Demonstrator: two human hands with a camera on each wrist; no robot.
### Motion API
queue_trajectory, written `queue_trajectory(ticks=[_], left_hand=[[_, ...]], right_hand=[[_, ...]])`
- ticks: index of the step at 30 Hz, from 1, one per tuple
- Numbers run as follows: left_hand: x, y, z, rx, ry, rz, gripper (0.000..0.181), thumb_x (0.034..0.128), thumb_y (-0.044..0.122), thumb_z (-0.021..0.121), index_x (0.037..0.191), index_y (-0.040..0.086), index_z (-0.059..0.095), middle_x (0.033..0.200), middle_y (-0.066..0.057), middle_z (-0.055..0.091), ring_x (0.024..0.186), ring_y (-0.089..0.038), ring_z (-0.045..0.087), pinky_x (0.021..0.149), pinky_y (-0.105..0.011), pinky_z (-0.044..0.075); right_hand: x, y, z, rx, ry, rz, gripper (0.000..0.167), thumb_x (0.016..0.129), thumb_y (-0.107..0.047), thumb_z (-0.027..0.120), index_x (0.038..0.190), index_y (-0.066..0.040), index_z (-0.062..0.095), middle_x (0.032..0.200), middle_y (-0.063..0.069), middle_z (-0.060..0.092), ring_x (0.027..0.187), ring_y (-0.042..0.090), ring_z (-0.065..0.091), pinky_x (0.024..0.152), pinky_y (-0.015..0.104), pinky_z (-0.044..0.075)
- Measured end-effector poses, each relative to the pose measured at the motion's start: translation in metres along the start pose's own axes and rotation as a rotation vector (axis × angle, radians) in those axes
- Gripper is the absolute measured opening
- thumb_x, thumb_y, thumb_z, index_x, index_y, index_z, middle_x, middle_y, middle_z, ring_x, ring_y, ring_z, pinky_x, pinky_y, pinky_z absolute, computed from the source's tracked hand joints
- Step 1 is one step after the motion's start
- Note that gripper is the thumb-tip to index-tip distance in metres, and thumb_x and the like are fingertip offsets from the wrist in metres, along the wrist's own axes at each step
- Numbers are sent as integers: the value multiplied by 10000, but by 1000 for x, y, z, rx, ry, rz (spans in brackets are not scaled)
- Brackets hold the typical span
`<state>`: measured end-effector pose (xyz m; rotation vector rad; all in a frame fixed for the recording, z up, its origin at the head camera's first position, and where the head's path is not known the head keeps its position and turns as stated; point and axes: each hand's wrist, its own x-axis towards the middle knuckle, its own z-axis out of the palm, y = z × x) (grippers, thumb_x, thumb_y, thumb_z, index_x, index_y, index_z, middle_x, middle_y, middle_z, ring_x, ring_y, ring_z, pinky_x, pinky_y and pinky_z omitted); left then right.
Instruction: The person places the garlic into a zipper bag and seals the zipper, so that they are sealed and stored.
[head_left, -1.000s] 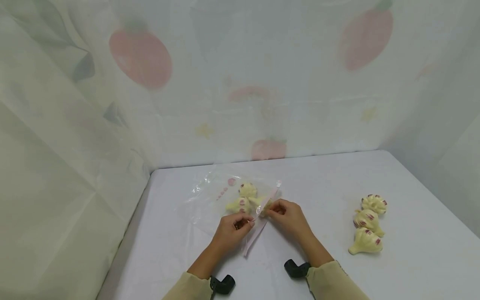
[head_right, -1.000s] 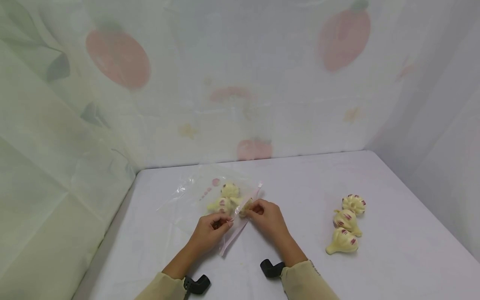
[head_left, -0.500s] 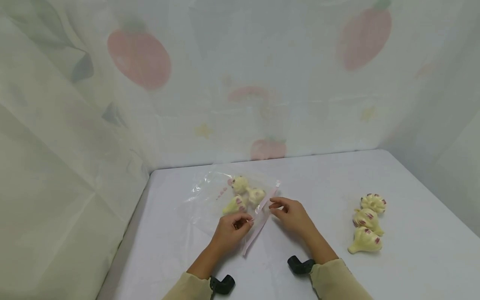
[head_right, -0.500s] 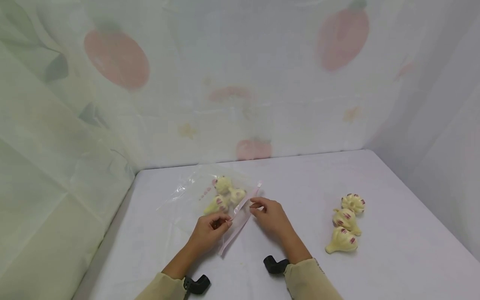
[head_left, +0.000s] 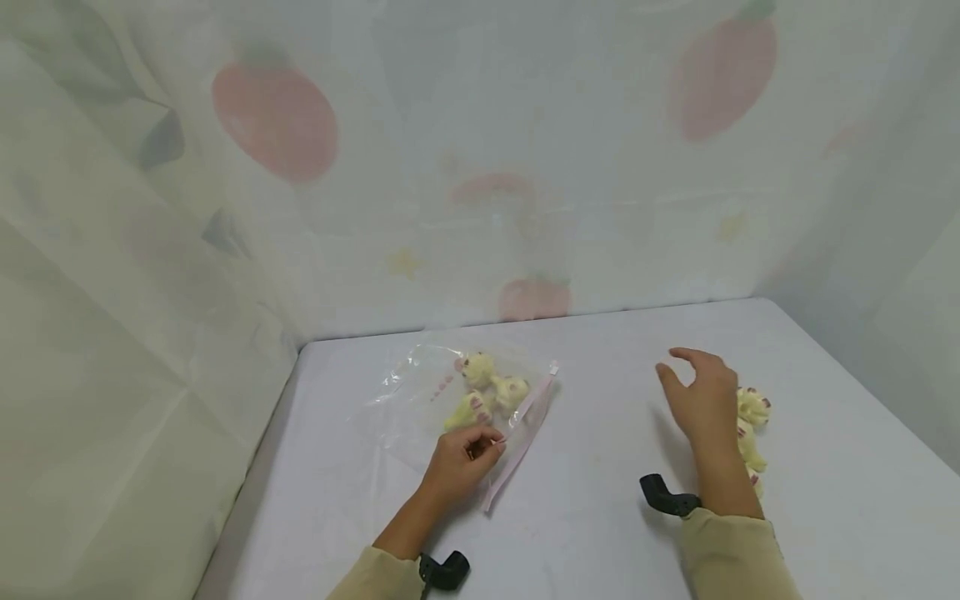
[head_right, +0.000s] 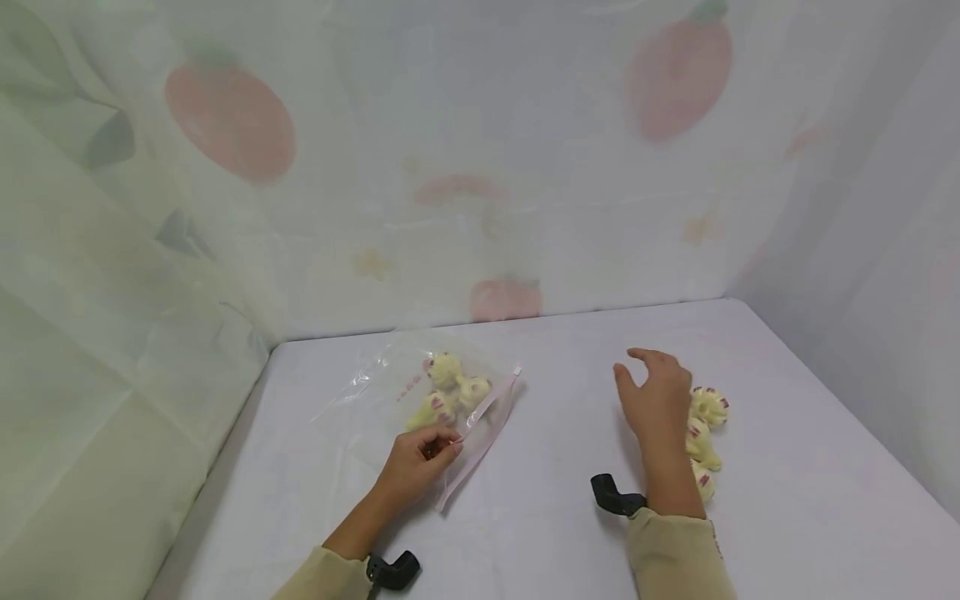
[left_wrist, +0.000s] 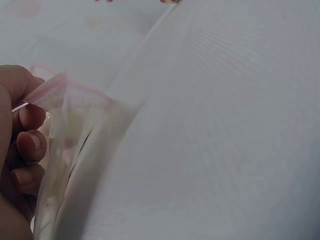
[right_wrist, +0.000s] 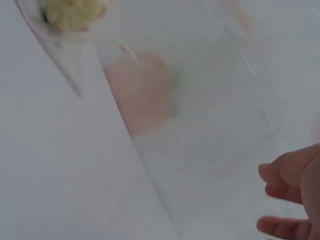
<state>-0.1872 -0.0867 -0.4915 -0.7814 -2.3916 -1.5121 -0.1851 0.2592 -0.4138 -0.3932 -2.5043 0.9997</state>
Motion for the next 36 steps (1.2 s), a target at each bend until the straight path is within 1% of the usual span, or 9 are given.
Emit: queue_trajectory(ticks=[3,6,13,16,19,23,27,32,36], left_hand=[[0,1,0,4,-5,-15,99,851,48,732,892,138,731,680,70,609,591,-16,505,527,-208,472],[0,1,-1,1,-4,-20,99,849,48,731,888,139,730,679,70,607,591,-20,506,525,-214,472],[0,-2,1,0,2,-4,99,848,50,738,883,142,729,680,70,611,588,-16,510,522,-214,474],[0,-4,1,0,5,2,102,846,51,740,884,145,729,680,68,612,589,-17,512,521,-216,475],[0,-4,1,-1,4,-2,107,847,51,739,884,150,729,679,71,611,588,-19,512,520,-216,473],[1,-3,1,0,-1,-15,108,850,56,739,885,158,729,681,77,608,588,-21,511,523,-214,472],[1,-2,1,-2,-3,-24,107,850,58,738,886,159,730,682,79,605,586,-23,509,521,-213,470],[2,-1,2,-3,-6,-25,117,851,51,732,883,163,730,680,80,603,586,-21,507,521,-215,470],[3,0,2,-9,-9,-18,106,852,48,730,883,149,730,680,69,606,589,-18,506,522,-216,472]], right_hand=[[3,9,-17,-92,-35,124,544,971,-416,553,1390,-71,525,1480,273,395,1310,548,316,975,682,301],[6,20,-31,-174,-116,210,674,962,-531,497,1464,-87,429,1544,288,270,1340,592,232,939,720,278],[8,41,-44,-213,-323,293,918,923,-680,429,1556,-67,171,1541,350,80,1300,642,184,870,751,297],[9,45,-42,-214,-413,261,945,924,-680,437,1548,-30,152,1538,377,22,1275,684,198,876,782,295],[11,44,-37,-234,-476,211,884,938,-620,476,1523,-11,215,1546,377,10,1309,672,187,935,826,202],[12,38,-27,-280,-500,110,708,953,-436,545,1467,3,334,1536,360,151,1362,589,211,977,843,45],[11,29,-11,-274,-499,-26,608,929,-267,597,1435,14,406,1516,351,248,1375,558,240,1024,802,-11],[3,12,11,-239,-503,-179,548,888,-112,619,1409,-14,481,1461,310,406,1347,522,353,1092,732,35],[-4,-1,25,-201,-540,-191,518,901,-103,624,1406,-69,517,1436,255,481,1339,494,398,1110,673,196]])
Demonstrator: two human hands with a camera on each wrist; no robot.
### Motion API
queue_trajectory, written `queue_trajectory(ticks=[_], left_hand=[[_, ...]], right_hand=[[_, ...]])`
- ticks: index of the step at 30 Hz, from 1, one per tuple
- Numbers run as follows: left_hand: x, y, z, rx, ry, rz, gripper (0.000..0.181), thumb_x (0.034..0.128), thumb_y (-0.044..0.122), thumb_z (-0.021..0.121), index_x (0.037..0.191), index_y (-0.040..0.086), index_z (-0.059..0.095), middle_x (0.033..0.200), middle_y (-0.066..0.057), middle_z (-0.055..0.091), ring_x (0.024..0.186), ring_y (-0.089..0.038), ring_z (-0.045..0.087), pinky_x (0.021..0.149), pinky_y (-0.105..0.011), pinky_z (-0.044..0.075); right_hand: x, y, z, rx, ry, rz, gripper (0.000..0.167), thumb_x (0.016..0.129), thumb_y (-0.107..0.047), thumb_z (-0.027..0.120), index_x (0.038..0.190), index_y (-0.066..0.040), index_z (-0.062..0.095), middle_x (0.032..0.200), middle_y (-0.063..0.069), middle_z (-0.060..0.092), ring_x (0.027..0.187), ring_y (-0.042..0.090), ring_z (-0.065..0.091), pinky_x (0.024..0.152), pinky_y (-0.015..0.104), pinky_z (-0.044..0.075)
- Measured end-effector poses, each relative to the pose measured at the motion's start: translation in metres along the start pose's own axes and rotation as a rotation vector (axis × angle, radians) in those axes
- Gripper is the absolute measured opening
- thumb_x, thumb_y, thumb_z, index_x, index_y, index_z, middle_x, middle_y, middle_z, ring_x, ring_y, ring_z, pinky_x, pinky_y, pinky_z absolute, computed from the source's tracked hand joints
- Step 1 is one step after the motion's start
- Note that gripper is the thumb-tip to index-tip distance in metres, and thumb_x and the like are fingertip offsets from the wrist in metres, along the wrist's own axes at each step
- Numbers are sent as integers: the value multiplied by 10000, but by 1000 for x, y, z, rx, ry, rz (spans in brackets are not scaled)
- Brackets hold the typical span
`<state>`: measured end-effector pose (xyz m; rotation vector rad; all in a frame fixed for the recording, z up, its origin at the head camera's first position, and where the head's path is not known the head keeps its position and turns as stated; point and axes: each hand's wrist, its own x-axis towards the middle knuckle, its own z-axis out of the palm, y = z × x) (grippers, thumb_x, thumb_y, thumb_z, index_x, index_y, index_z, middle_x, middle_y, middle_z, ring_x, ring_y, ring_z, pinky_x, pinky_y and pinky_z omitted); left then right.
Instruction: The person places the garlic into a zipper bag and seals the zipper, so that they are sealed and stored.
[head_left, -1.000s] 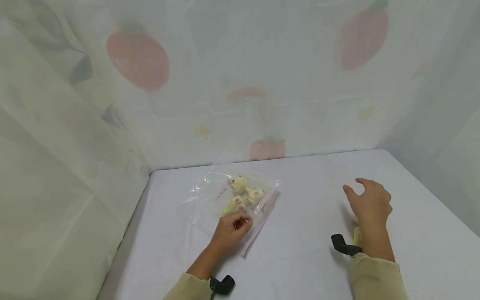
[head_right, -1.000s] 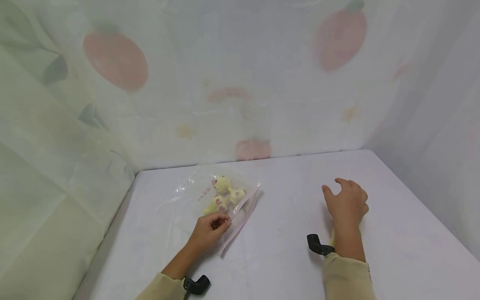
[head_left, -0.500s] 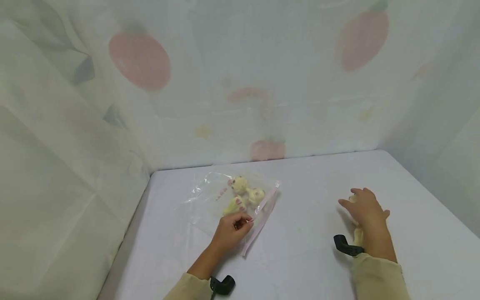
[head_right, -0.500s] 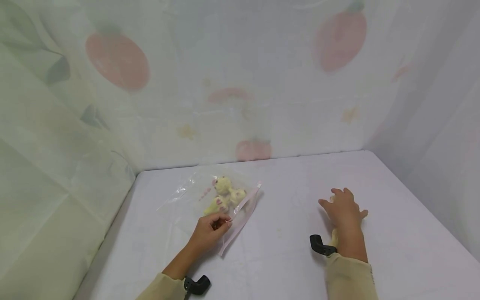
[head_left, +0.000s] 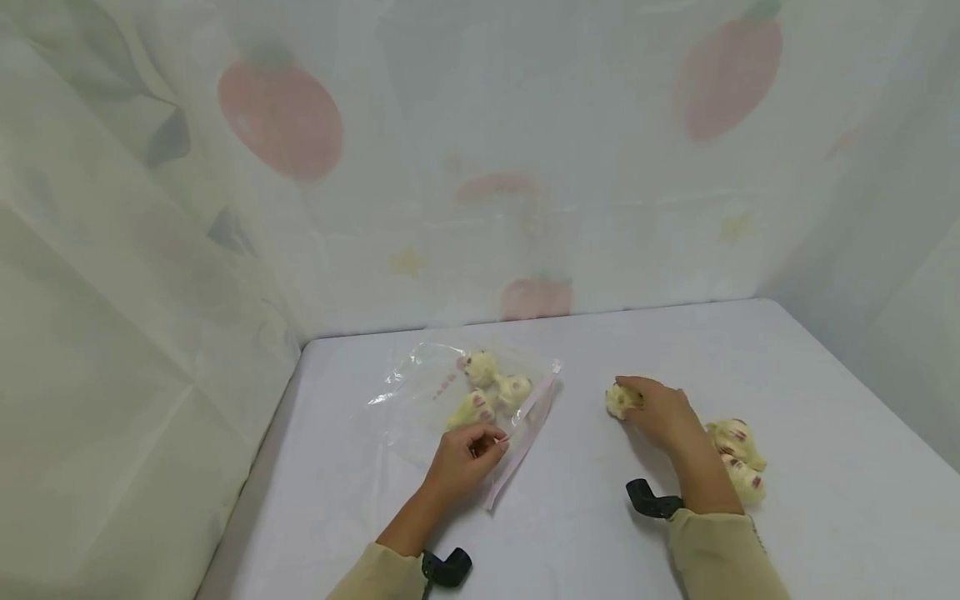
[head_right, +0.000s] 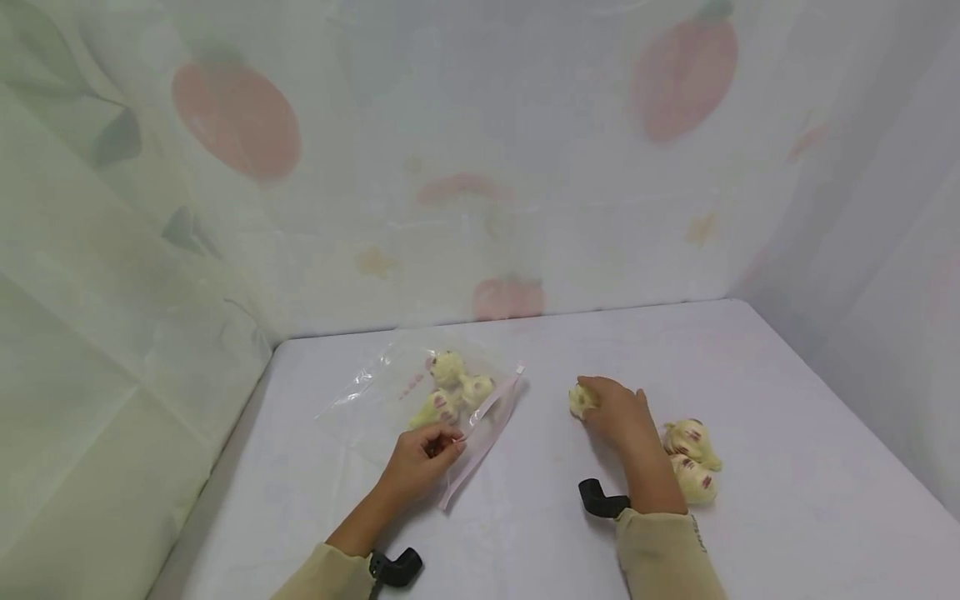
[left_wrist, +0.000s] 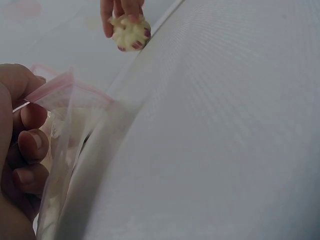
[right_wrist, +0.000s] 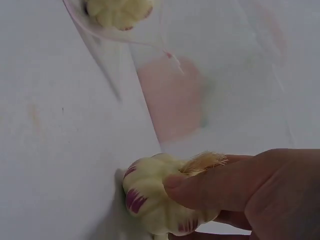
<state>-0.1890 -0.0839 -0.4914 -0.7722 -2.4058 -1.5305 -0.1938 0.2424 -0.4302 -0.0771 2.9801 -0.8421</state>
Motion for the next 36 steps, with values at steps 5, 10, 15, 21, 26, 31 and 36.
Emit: queue_trajectory(ticks=[5,10,15,21,26,31,36], left_hand=[[1,1,0,-6,1,4,89,853,53,733,887,136,730,678,57,612,591,-12,505,521,-212,469],[0,3,0,-15,11,8,91,843,46,747,890,122,731,676,30,621,589,-22,495,520,-196,453],[-1,5,0,-20,21,17,86,832,28,752,898,80,731,676,-23,631,583,-66,495,513,-198,438],[-1,4,-1,-11,10,4,105,841,39,747,891,130,730,674,34,620,588,-25,497,521,-198,456],[-2,2,-2,2,1,-7,114,848,48,737,883,155,726,678,64,611,590,-17,507,528,-208,470],[-3,2,-3,12,0,-4,104,849,58,735,887,154,727,684,71,610,597,-23,511,533,-216,474],[-2,3,-3,9,-2,-18,117,853,64,742,888,174,728,680,82,594,603,-33,509,543,-205,466]], right_hand=[[1,-11,6,36,-32,0,504,899,-137,636,1395,-125,540,1423,238,504,1312,487,438,1003,641,382],[2,-11,10,36,-36,1,459,880,-174,669,1328,-179,570,1326,210,592,1156,408,570,881,576,454],[5,-11,14,35,-45,-11,367,883,-217,700,1239,-201,610,1248,138,634,982,286,571,793,465,449],[6,-13,17,53,-36,-62,384,928,-280,652,1293,-164,622,1340,168,594,1227,411,536,960,591,424],[4,-13,18,66,-28,-78,374,997,-318,551,1324,-147,607,1371,158,579,1313,433,470,1030,622,375],[4,-13,17,56,-22,-84,383,1039,-336,462,1325,-128,608,1379,164,574,1323,433,459,1052,612,362],[4,-13,16,43,-20,-84,411,1055,-361,417,1330,-119,603,1385,174,567,1325,438,457,1059,609,358]])
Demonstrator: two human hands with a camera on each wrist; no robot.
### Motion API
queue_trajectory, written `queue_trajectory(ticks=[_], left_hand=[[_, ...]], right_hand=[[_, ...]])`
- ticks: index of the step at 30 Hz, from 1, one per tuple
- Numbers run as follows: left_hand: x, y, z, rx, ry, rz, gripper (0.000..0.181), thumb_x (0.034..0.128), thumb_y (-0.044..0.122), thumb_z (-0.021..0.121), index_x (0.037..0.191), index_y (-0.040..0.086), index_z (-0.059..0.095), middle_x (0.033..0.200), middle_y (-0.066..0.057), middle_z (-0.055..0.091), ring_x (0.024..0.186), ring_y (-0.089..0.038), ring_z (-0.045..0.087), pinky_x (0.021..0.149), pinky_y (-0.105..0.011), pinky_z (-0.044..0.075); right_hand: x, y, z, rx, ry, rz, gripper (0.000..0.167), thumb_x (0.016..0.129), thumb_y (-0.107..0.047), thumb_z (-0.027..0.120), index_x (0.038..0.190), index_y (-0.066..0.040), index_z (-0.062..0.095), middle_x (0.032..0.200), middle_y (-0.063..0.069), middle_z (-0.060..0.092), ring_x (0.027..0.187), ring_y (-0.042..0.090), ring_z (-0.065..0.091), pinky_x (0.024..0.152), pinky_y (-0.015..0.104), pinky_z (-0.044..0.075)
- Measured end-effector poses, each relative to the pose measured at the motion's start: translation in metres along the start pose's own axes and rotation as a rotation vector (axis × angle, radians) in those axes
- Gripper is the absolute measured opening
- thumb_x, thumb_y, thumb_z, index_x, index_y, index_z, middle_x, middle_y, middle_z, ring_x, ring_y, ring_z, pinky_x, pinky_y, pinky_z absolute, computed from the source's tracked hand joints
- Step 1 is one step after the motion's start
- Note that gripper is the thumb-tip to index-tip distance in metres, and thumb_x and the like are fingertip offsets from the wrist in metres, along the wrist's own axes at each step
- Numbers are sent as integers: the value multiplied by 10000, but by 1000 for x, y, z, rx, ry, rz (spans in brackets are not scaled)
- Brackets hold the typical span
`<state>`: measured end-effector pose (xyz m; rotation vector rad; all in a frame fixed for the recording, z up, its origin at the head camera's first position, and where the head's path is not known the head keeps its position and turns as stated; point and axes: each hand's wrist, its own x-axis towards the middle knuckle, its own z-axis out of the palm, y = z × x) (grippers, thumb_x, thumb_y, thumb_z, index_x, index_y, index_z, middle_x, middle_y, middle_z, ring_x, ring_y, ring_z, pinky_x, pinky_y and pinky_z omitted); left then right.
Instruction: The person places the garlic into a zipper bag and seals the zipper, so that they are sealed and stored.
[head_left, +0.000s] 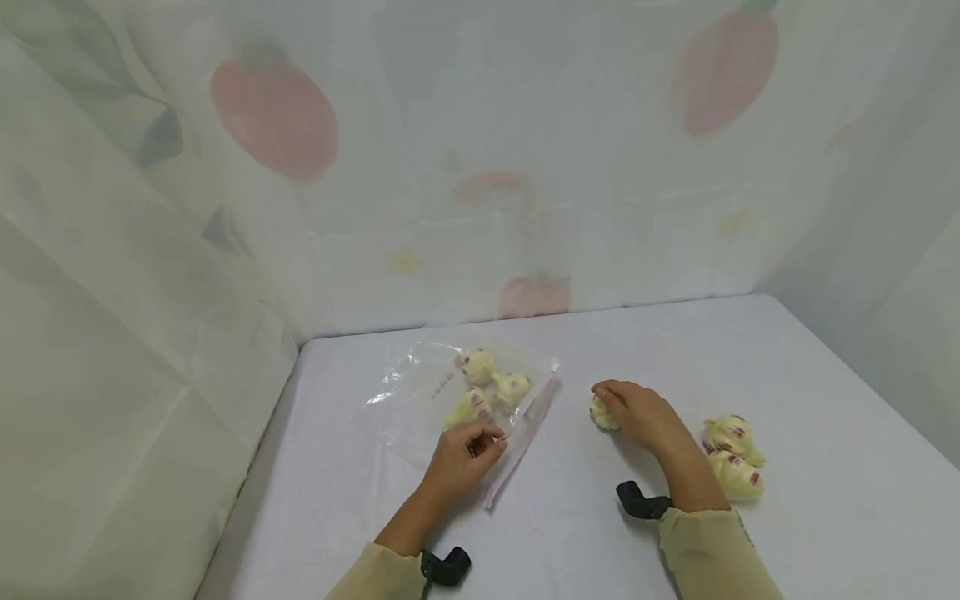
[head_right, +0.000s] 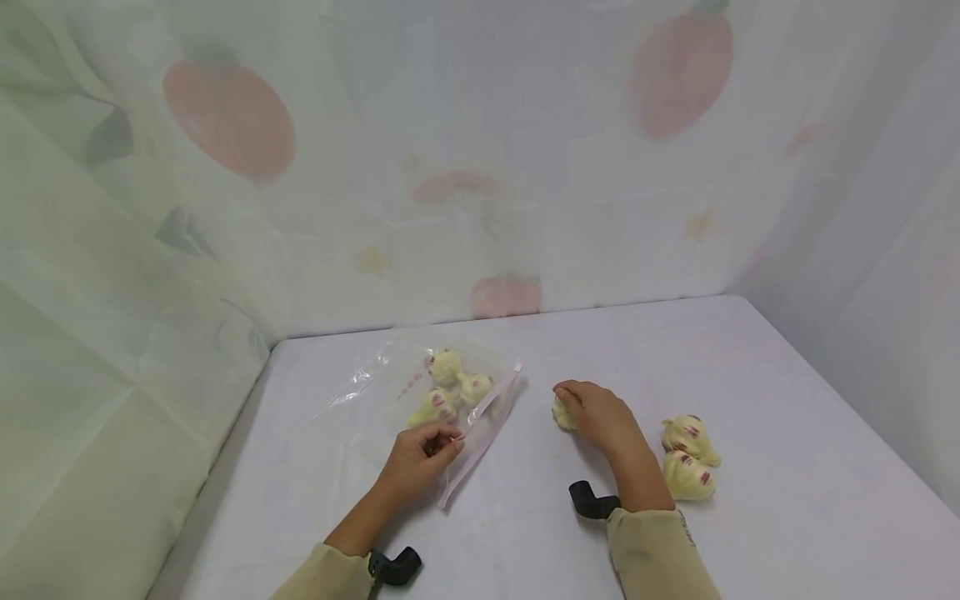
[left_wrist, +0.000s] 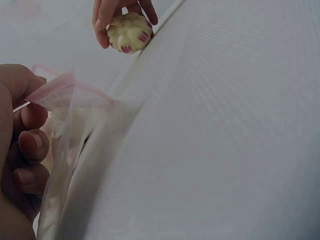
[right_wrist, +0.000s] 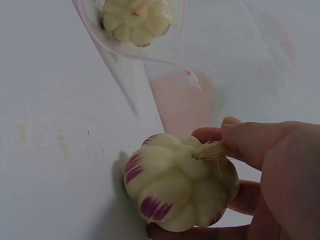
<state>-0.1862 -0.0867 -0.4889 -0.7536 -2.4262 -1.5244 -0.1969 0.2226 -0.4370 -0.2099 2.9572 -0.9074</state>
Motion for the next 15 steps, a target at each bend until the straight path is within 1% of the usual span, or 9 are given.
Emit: queue_trajectory(ticks=[2,4,9,12,15], left_hand=[[0,0,0,-5,1,0,122,852,58,745,885,174,728,677,76,592,601,-33,506,540,-199,460],[0,1,1,-5,9,7,114,845,43,748,884,148,730,675,52,600,598,-36,499,532,-196,452],[1,2,3,12,27,27,89,818,-28,741,883,29,722,667,-56,616,587,-62,485,521,-192,434],[1,2,4,15,25,22,83,816,-55,727,881,-5,714,664,-90,613,586,-77,487,524,-191,434],[1,2,4,14,27,25,90,814,-43,733,879,19,720,665,-64,614,593,-62,486,527,-194,438]], right_hand=[[0,0,-1,12,-12,8,415,1049,-373,426,1336,-127,599,1393,172,561,1333,439,447,1061,615,352],[-1,0,-1,22,-24,16,422,1034,-393,457,1341,-138,595,1399,171,556,1335,437,445,1056,621,354],[-1,0,0,69,-42,36,469,956,-422,597,1345,-159,592,1407,173,541,1297,413,484,1019,601,394],[-2,0,1,83,-54,30,515,911,-388,670,1363,-160,574,1428,173,518,1304,410,473,1023,595,392],[-1,-1,2,88,-62,17,567,879,-303,719,1394,-149,541,1457,175,488,1346,422,428,1061,606,357]])
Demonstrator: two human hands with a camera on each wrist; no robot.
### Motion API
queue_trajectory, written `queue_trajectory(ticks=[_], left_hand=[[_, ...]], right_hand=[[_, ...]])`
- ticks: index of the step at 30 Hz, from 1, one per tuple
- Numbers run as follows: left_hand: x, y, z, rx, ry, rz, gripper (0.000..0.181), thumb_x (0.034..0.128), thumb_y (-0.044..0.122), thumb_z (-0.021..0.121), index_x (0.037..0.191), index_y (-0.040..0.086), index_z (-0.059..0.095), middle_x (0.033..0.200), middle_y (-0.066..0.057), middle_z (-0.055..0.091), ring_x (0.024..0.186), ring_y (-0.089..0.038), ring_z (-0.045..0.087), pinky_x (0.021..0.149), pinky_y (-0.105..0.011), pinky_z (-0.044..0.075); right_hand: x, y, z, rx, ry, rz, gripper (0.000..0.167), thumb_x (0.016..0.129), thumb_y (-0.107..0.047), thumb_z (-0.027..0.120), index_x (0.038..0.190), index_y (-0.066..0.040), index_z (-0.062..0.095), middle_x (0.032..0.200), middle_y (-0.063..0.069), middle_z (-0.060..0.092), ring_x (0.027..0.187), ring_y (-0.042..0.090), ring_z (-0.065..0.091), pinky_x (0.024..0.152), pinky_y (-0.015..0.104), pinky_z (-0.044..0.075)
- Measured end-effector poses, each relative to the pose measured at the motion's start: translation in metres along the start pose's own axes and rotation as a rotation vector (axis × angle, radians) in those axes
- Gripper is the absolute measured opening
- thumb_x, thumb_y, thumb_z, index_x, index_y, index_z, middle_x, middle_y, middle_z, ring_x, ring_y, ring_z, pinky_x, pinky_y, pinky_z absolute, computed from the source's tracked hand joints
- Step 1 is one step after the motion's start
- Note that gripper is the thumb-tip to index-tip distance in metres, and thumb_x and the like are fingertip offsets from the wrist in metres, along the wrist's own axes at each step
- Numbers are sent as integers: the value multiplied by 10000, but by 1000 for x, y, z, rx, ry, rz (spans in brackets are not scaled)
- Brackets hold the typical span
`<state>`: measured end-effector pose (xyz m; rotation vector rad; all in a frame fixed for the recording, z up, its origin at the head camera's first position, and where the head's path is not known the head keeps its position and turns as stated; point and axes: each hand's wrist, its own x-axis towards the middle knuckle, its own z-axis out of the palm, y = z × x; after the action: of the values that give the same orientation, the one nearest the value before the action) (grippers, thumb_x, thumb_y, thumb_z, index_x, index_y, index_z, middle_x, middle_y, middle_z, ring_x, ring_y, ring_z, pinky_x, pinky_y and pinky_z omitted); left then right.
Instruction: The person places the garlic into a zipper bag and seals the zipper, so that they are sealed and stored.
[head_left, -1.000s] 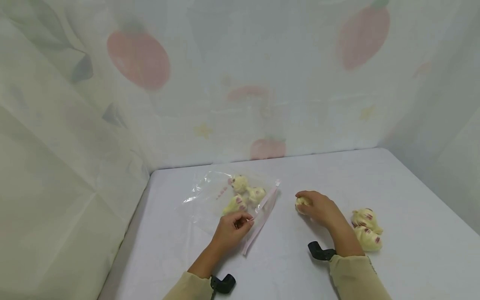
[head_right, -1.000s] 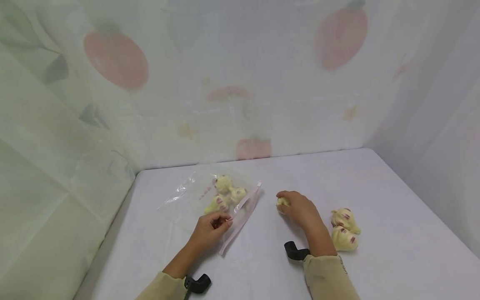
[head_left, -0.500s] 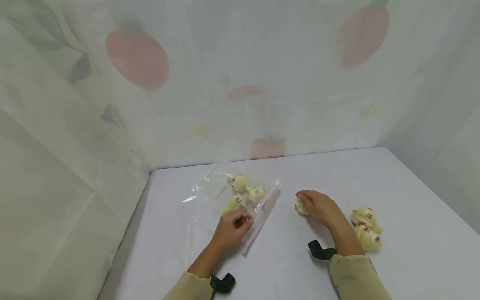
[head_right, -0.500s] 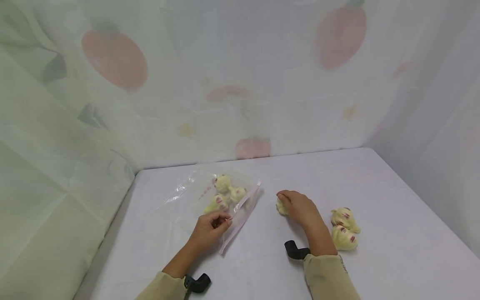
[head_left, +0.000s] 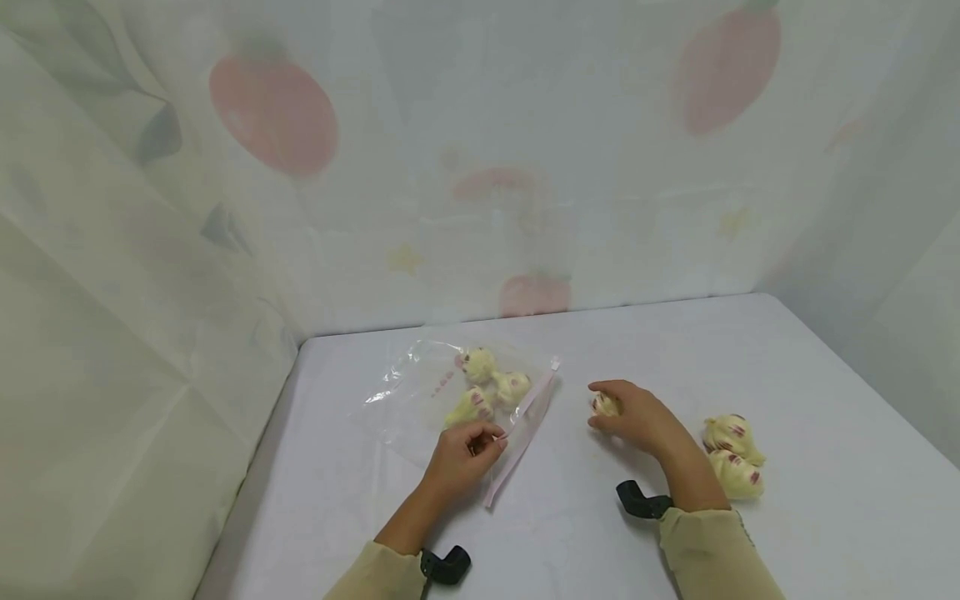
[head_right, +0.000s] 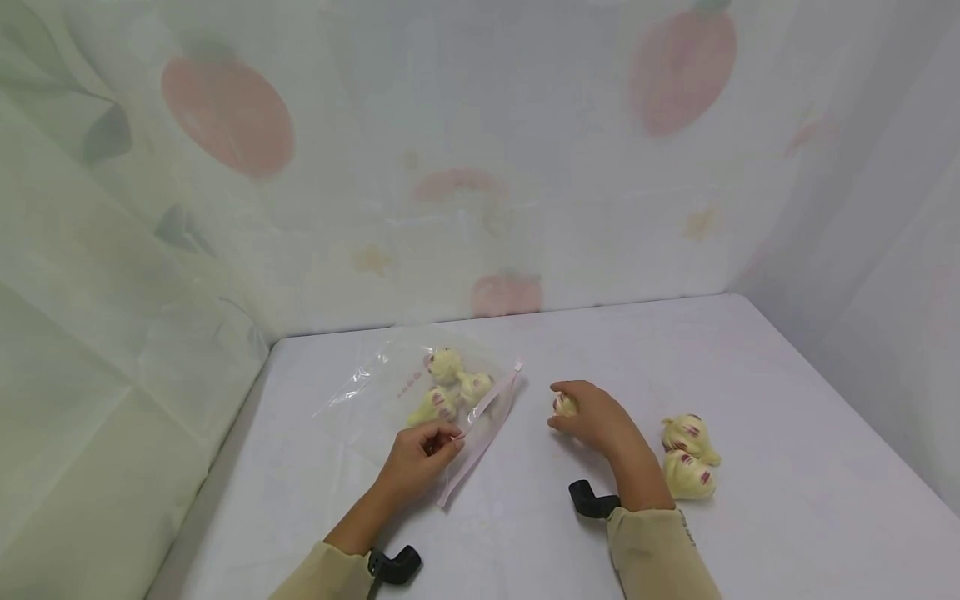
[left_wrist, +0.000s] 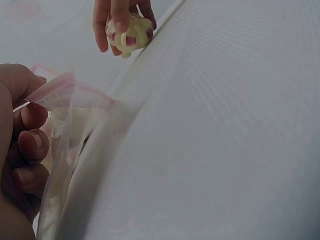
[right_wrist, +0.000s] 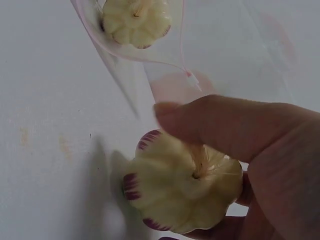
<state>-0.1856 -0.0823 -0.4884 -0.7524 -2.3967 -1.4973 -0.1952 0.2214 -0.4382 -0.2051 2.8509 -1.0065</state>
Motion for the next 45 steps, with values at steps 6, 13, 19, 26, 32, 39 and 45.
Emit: queue_trajectory(ticks=[6,13,19,26,32,39,45], left_hand=[[0,-3,-2,-15,-5,14,112,830,34,754,884,129,730,678,38,612,602,-21,493,529,-197,454],[-1,5,-4,-17,-5,30,88,839,28,741,883,102,728,671,16,613,594,-27,491,521,-197,447],[1,35,-11,-13,5,31,80,808,-71,721,861,-12,710,652,-84,612,583,-57,479,522,-195,433],[1,34,-10,-9,17,17,88,803,-73,724,859,-5,715,650,-72,606,584,-48,473,525,-186,424],[1,34,-10,-12,16,45,87,805,-71,718,861,-6,711,653,-73,607,585,-43,475,520,-183,430],[0,17,-5,-3,6,21,83,806,-66,724,862,-5,716,648,-80,607,580,-58,474,523,-179,419],[0,-2,0,1,5,18,96,817,-10,747,882,59,730,659,-35,617,585,-65,485,524,-180,422]], right_hand=[[2,0,3,6,10,-37,614,830,-150,745,1394,-99,508,1407,204,511,1262,404,497,1012,572,408],[4,2,5,-12,67,-47,492,782,-77,740,1210,-72,497,1126,165,615,937,268,560,787,421,464],[1,-1,5,-11,92,-97,430,785,12,699,1196,-87,624,1353,203,556,1241,420,520,994,580,428],[1,-4,4,-27,97,-113,322,885,-39,647,1195,-110,699,1421,182,516,1326,450,443,1045,618,370],[1,-2,5,-4,102,-139,242,903,-31,633,1122,-87,721,1433,191,504,1336,452,431,1053,609,366],[3,-3,8,-30,110,-133,323,944,38,470,1062,-98,739,1430,171,517,1349,437,426,1076,592,356],[4,-4,10,-15,67,-141,315,802,25,569,1052,-90,722,1465,169,477,1352,430,425,1035,563,403]])
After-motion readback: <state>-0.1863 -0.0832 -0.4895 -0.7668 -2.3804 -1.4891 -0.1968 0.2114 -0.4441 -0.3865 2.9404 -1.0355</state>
